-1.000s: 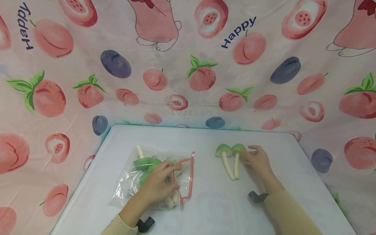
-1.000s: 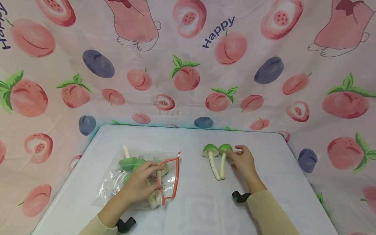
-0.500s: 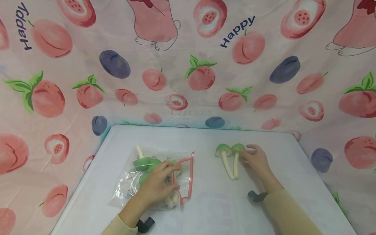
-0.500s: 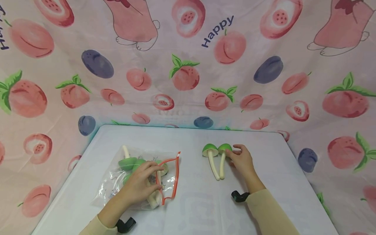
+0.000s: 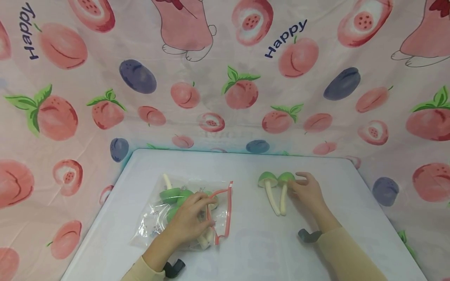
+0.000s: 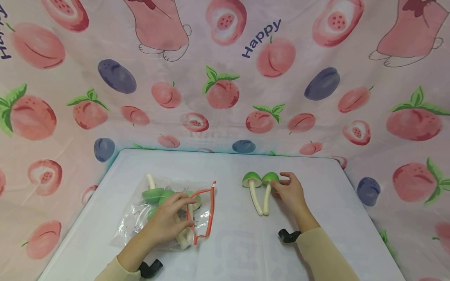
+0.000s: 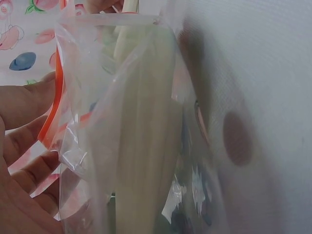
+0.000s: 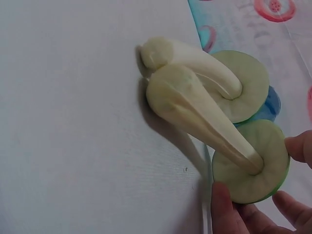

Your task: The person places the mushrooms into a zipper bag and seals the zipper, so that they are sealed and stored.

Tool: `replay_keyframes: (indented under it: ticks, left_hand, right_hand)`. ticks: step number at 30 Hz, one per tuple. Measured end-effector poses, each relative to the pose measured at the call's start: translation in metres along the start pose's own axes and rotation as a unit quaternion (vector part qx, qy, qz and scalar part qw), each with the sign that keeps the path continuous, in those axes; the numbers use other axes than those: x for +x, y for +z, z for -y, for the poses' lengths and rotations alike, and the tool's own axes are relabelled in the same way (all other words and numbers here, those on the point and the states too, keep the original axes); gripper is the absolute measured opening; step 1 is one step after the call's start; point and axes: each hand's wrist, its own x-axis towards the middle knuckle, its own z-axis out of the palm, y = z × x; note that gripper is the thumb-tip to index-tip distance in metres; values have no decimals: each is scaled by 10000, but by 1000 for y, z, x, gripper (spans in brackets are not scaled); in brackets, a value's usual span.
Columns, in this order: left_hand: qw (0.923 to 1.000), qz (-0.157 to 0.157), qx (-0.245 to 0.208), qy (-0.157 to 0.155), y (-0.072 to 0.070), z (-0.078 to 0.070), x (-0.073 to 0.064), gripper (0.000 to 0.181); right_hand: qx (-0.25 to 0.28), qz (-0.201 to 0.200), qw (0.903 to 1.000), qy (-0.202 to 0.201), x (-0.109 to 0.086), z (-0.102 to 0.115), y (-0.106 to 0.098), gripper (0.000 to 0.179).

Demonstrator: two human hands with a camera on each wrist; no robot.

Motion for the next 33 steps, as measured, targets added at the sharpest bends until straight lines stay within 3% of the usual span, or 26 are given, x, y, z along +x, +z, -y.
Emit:
replay_keyframes:
  ticks: [12,33]
  left_hand:
    - [10000,22,-86,23,-2,-1,1,62]
    - [9999,65,-63,-77,-3,-4,0,62]
  right_hand:
    - [-24,-27,10000,-12,-7,1,-8,77]
    - [427,80,9980,-458,-30,8,-5,74]
